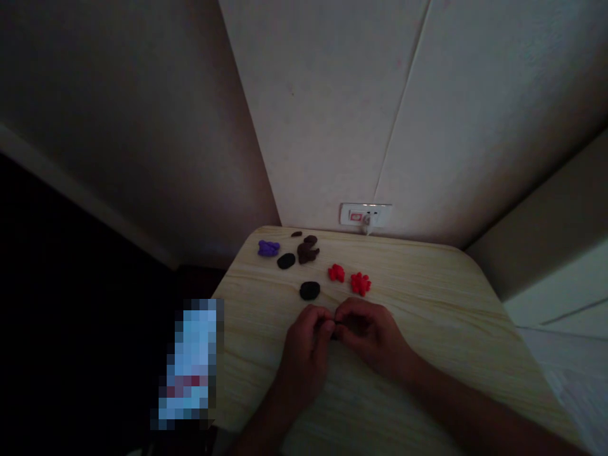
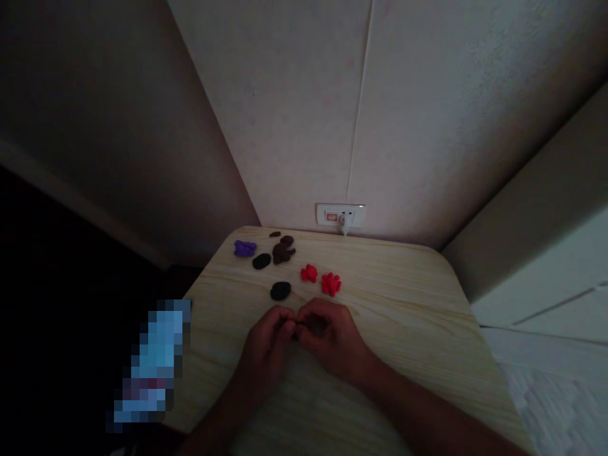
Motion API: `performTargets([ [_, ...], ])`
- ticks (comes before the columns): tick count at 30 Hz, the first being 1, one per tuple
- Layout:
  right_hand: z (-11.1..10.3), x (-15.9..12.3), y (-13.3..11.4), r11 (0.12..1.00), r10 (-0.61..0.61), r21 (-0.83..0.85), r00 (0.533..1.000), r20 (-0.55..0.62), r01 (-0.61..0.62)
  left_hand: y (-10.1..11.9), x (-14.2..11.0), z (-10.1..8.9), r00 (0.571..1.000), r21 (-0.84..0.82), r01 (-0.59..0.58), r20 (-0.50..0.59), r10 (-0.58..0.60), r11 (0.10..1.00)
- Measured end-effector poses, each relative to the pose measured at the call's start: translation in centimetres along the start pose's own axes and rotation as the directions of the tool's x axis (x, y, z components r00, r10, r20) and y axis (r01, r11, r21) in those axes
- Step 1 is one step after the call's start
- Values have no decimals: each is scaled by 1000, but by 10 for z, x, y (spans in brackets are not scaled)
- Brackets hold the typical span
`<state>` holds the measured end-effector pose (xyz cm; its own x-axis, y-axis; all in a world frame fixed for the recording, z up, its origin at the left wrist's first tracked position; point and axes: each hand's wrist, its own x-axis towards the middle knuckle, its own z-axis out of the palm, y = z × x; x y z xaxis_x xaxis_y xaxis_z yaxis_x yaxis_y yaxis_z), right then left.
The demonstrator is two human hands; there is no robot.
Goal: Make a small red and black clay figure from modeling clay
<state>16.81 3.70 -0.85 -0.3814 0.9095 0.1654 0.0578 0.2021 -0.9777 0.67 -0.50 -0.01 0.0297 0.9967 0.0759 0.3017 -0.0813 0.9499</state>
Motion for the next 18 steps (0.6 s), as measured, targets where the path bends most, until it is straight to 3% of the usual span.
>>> performTargets([
  [6, 0, 2, -2, 1000, -25, -3, 999, 25, 25, -1, -3, 8, 999, 55, -30, -16, 31, 998],
  [11, 3, 2, -7, 997, -36, 64, 999, 7, 35, 1, -1, 7, 999, -20, 4, -45, -5, 1000],
  [18, 7, 2, -7, 970, 51, 238, 999, -1, -49, 1, 3, 3, 993, -137, 23, -108, -38, 990],
])
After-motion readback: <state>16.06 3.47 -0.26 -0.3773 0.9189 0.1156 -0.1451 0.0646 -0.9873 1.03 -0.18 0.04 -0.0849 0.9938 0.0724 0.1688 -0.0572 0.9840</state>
